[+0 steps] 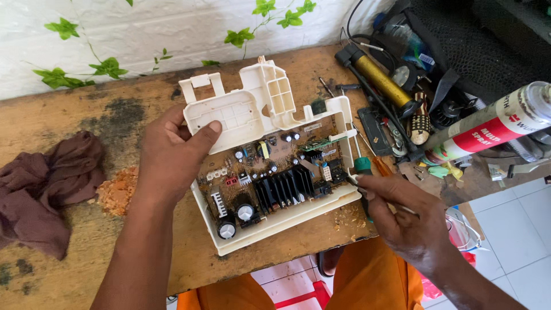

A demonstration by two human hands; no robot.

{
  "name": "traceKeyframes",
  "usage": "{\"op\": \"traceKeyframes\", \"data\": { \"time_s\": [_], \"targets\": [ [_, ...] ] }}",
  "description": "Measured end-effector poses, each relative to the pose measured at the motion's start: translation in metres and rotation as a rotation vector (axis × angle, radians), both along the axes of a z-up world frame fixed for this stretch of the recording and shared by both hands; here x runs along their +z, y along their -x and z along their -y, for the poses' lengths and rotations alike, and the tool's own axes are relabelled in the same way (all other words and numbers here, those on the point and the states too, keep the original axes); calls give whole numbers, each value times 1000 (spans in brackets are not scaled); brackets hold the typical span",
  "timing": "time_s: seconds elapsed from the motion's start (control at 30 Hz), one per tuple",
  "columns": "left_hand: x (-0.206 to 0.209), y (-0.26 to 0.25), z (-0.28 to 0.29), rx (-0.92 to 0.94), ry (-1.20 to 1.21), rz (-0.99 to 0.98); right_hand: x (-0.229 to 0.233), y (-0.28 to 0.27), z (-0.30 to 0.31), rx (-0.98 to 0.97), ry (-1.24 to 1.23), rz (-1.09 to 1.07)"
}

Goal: The person uses a screwdriver to work on the internal circuit board of a disassembled white plastic appliance. They hold the appliance casing with their left hand while manipulating components on the board with the screwdriver in their right hand.

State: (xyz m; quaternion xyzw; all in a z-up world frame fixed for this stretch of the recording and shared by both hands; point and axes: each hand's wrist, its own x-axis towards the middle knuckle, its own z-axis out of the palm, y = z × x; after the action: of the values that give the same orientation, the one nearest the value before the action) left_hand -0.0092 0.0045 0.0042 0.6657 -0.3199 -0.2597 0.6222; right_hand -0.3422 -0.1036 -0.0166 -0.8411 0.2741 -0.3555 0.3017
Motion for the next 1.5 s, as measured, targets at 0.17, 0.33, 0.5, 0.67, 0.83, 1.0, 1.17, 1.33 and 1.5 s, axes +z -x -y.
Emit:
{"op": "traceKeyframes", "data": {
  "time_s": [0.17,0.33,0.5,0.67,0.83,1.0,1.17,1.33,1.5],
  "targets": [
    [4,0,-1,-73,77,132,-12,1,14,55,-111,115],
    [8,1,4,-69,52,140,-5,-2,23,108,-165,155],
    [-19,-14,5,-35,47,142,-10,1,32,138,-335,172],
    [-14,-11,0,4,10,192,-16,4,37,190,-349,240],
    [9,4,0,122,-100,173,-23,2,44,390,-139,294],
    [-4,15,-3,219,169,-56,-14,-1,27,115,-181,230],
    [-23,33,-34,198,169,-81,-12,-5,27,85,-185,220],
    [-31,40,-35,189,197,-242,-8,-9,27,75,-165,198],
    [-48,15,-30,134,199,-412,7,-7,38,133,-108,109]
  ]
}}
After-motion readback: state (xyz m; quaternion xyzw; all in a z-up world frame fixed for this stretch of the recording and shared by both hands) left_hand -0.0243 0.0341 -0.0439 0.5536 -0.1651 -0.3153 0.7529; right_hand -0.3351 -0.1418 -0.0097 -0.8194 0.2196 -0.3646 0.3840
